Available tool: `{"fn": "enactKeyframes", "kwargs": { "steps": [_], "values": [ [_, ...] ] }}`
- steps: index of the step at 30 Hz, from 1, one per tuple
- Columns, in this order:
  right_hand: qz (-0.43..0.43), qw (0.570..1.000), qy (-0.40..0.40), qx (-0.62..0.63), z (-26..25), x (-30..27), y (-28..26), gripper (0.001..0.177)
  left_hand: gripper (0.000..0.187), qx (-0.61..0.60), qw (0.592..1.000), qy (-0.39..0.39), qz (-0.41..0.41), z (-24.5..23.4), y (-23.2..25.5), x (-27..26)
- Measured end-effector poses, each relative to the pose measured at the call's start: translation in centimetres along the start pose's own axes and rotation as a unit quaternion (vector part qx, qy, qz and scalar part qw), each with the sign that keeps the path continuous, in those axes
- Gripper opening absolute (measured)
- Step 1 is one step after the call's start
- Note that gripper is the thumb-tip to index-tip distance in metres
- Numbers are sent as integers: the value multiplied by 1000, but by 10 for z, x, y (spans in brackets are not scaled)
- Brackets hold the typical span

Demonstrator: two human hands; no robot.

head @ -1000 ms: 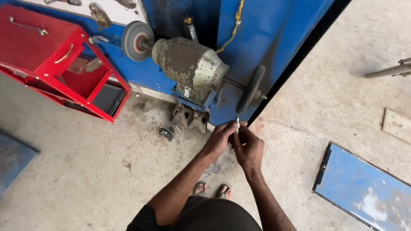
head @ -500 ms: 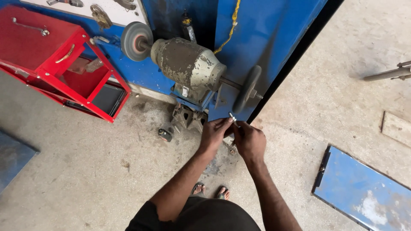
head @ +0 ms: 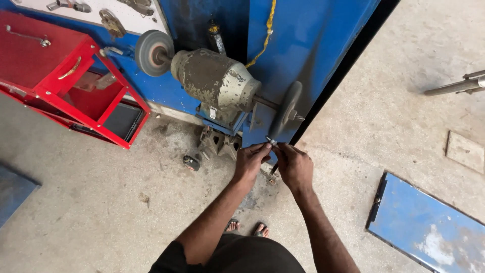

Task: The person removes a spark plug from a motorcycle engine using a wrench, cleans it on a bench grinder, and reinstalls it. The person uses a wrench to loosen and tighten the spark plug and a cloth to wipe it before reinstallation.

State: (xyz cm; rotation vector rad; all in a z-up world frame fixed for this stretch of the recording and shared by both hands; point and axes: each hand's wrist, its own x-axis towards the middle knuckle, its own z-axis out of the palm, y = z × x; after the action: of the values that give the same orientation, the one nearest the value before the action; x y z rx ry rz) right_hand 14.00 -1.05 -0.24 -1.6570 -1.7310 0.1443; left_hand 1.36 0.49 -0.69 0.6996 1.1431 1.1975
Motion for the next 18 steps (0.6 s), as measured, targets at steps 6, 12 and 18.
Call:
{"fn": "enactKeyframes", "kwargs": {
  "steps": [6, 12, 18],
  "values": [
    [37, 984, -55, 168, 8, 1, 4, 22, 29, -18, 1000, 20, -4, 0, 3, -3],
    [115, 913, -101, 378, 10, 4, -24, 34, 29, -9, 999, 31, 39, -13, 8, 1],
    [105, 903, -209, 361, 41, 9, -38, 38, 32, -12, 998, 54, 32, -54, 3, 7]
  ]
}}
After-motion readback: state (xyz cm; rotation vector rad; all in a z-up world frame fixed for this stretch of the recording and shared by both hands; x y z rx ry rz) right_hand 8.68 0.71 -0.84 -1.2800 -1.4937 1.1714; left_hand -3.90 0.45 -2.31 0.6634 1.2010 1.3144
